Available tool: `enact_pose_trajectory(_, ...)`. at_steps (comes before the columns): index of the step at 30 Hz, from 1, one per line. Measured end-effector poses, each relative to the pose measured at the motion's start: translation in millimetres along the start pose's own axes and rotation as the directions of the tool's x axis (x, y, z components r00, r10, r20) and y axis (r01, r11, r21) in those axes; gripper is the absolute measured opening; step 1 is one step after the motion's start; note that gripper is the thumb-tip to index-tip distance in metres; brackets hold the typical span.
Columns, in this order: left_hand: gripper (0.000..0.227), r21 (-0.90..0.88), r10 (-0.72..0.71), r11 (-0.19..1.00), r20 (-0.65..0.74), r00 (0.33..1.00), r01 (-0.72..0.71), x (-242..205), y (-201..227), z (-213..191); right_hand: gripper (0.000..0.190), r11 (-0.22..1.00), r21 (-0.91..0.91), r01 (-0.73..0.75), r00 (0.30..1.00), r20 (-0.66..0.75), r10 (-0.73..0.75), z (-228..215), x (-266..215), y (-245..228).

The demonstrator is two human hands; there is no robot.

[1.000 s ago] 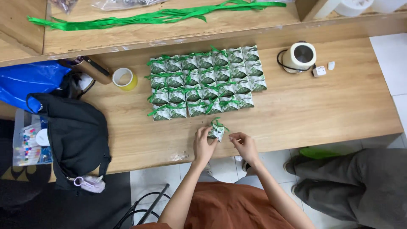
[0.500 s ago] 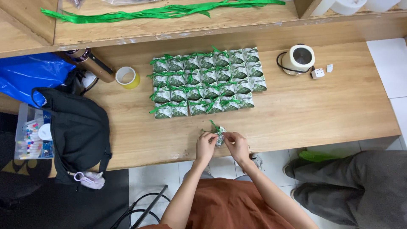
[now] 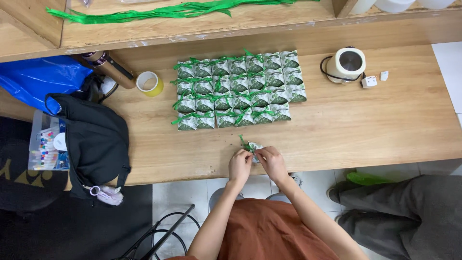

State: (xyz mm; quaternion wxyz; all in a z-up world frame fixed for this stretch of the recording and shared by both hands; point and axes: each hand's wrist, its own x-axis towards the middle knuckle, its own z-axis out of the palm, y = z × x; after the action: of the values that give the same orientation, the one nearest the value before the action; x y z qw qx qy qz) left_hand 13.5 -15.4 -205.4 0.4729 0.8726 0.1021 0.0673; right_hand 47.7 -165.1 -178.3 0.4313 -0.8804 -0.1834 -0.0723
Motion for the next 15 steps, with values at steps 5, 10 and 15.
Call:
enact_pose_trajectory(5,0.007,0.147,0.078,0.986,0.027,0.997,-0.081,-0.6,-16.2,0.9,0.011,0.979,-0.110,0.169,0.981,0.119,-0.156,-0.5,3.7,-3.3)
enact_pose_trajectory(10,0.065,0.326,0.118,0.928,0.206,0.971,-0.182,13.0,34.5,-38.3,0.011,0.981,-0.105,0.165,0.983,0.102,-0.155,1.3,-1.5,4.6)
enact_pose_trajectory(15,0.102,0.336,0.297,0.824,0.429,0.853,-0.456,34.1,2.0,-24.7,0.010,0.978,-0.090,0.186,0.977,0.123,-0.174,-1.5,-1.9,3.2)
